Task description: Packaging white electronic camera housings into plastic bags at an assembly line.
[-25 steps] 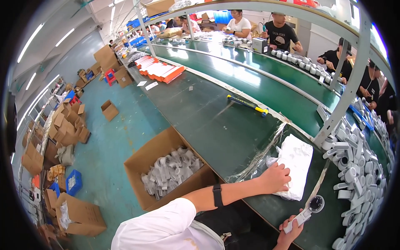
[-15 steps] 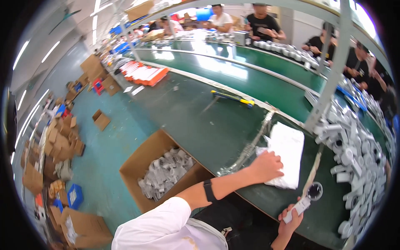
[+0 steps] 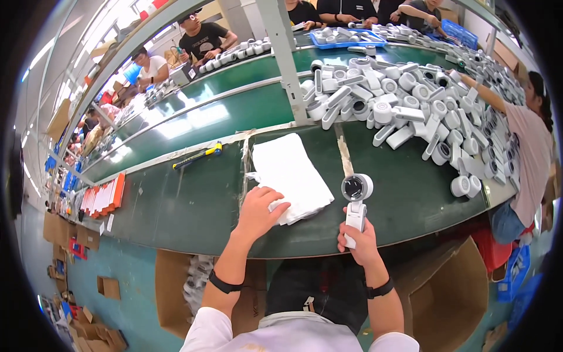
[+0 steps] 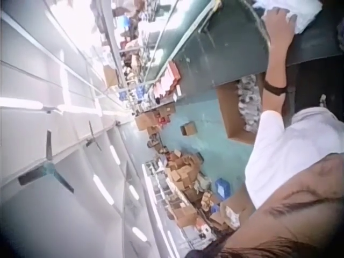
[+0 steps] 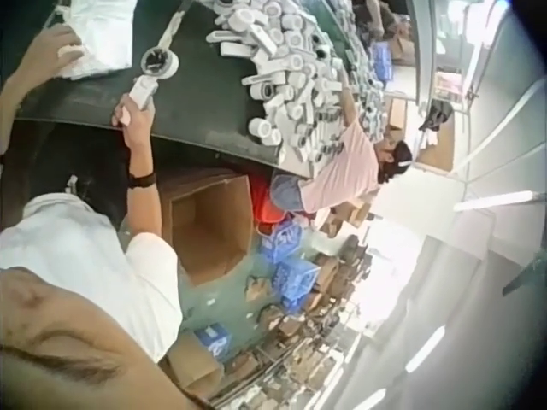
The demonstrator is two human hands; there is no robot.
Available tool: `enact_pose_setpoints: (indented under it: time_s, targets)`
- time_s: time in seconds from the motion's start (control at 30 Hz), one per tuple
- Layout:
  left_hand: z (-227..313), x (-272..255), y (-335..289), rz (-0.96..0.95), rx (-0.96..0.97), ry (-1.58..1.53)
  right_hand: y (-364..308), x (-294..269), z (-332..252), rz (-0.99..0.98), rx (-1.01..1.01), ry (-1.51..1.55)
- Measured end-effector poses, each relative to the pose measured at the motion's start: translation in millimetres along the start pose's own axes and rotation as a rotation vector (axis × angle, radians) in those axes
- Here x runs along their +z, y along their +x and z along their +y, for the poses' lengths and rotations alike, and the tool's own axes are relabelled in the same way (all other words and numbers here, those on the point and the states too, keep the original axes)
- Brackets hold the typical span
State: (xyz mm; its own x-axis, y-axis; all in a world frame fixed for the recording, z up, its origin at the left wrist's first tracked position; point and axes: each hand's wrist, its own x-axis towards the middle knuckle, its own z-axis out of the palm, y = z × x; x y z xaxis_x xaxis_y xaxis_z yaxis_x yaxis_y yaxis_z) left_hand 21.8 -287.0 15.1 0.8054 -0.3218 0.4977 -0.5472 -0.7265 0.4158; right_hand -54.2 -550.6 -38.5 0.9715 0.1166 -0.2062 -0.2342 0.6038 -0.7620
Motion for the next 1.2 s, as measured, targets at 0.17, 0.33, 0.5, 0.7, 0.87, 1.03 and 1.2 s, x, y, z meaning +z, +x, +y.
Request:
enact_pose_setpoints:
  time_s: [0.17,0.33,0.5,0.7,0.87,1.03,1.2]
  targets:
    - [15,11,-6,-0.178,0.054,0.136,-1,3,2,0.000,0.010,-0.001]
    - [7,13,-5,-0.192,0.036,0.109,0,3,4,-0.027,-0.001,0.012]
    - [5,10,2,-0.171,0.021,0.066,2,2,4,-0.017,0.007,0.003]
    - [6,7,7,-0.127,-0.087,-0.122,3,-6,7,-0.045,-0.005,0.009]
    - [16,4,7,-0.046,-0.183,-0.258,-17,11,-5,-0.134,-0.008,-0.040]
    - [20,4,8,0.032,-0.204,-0.307,-31,28,-16,-0.246,0.065,-0.423]
    - [18,5,9,0.016,-0.235,-0.375,-21,41,-23,-0.193,0.154,-0.706]
